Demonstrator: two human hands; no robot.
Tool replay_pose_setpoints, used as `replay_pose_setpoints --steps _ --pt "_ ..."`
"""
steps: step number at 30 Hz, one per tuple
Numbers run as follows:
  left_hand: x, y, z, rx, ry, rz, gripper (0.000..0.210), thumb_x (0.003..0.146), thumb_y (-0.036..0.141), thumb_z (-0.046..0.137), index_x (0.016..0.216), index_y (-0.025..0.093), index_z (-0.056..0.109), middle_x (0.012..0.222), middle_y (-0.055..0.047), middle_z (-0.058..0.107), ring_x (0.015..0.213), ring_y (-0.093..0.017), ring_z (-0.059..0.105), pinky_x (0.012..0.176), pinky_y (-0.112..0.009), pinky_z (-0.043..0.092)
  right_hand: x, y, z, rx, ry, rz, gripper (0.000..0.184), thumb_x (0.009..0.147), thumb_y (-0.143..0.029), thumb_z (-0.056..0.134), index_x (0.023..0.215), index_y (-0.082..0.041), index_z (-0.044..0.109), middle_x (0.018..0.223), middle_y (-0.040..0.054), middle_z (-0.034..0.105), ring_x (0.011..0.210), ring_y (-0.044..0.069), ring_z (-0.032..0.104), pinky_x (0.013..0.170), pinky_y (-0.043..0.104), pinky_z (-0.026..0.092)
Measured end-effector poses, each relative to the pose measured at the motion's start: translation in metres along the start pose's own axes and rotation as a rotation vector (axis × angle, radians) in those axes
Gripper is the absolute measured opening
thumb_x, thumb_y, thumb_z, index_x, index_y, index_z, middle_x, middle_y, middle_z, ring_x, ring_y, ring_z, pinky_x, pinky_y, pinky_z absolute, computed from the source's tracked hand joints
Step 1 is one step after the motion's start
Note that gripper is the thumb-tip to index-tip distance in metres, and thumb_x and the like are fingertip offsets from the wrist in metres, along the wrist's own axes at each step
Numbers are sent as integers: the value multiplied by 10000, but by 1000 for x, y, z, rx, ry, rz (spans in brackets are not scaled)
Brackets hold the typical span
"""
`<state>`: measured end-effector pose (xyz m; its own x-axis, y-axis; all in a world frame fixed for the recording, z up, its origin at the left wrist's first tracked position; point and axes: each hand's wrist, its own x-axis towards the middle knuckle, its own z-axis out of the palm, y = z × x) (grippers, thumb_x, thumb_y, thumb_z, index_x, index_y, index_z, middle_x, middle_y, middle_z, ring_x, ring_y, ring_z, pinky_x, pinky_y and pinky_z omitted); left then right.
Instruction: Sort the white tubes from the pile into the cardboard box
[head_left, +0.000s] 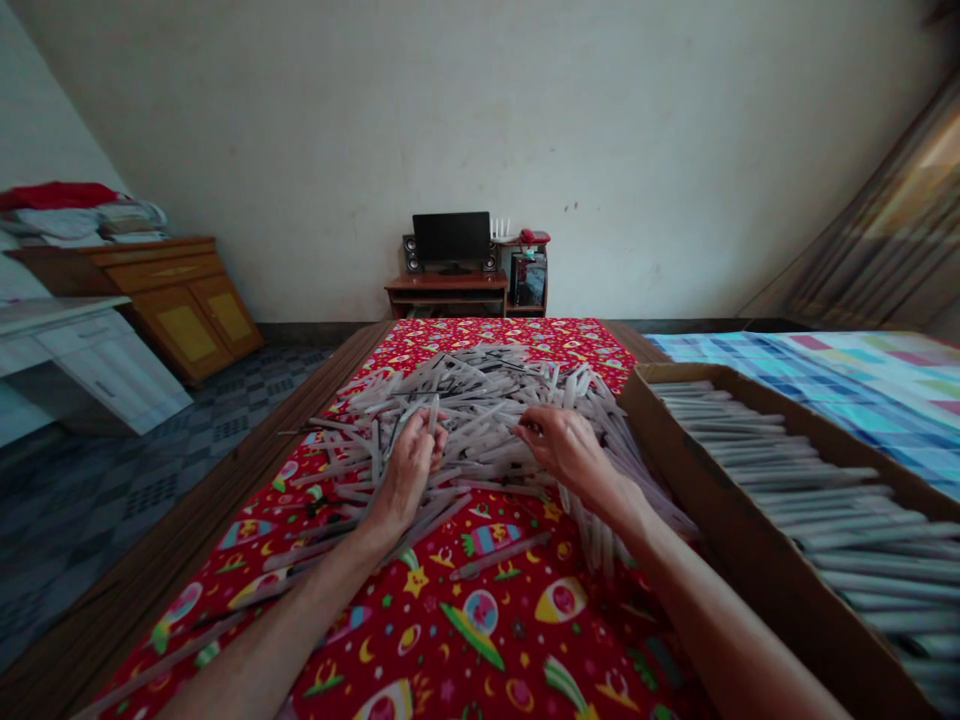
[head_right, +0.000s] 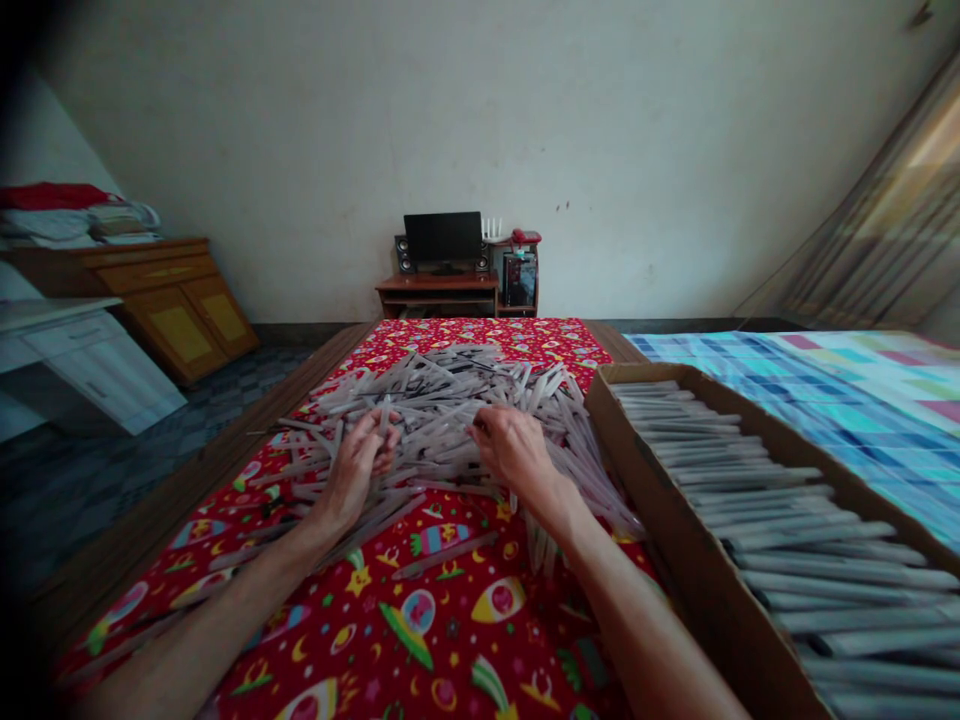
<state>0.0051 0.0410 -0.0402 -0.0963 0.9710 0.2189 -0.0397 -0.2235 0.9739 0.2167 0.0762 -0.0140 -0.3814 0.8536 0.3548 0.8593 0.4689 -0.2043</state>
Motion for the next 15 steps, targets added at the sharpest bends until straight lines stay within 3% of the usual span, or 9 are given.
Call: replay_pose_setpoints --steps 3,5,10,15 --pt "0 -1 0 -8 -14 4 163 794 251 407 930 199 481 646 50 409 412 -44 280 387 -155 197 -9 -20 -1 -60 -220 -132 253 830 -386 513 765 -189 657 699 56 646 665 171 600 538 228 323" --pt "-1 0 1 -8 -16 3 165 792 262 412 929 198 479 641 54 402 411 -42 277 386 -153 200 -14 -28 5 -127 -288 -164 202 810 -348 539 805 -185 659 743 69 655 709 196 611 556 238 339" --pt "-2 4 3 -4 -2 -27 183 758 283 434 909 190 480 623 56 406 408 -47 298 373 -153 221 -21 -28 25 -181 -356 -207 204 818 -175 468 910 -153 648 876 113 650 842 214 603 672 258 395" --pt "-2 5 3 -12 -12 -32 184 746 268 436 905 191 489 605 61 400 399 -47 289 372 -153 220 -17 -25 22 -183 -360 -156 242 832 -172 423 867 -149 661 765 115 654 752 206 617 631 254 403"
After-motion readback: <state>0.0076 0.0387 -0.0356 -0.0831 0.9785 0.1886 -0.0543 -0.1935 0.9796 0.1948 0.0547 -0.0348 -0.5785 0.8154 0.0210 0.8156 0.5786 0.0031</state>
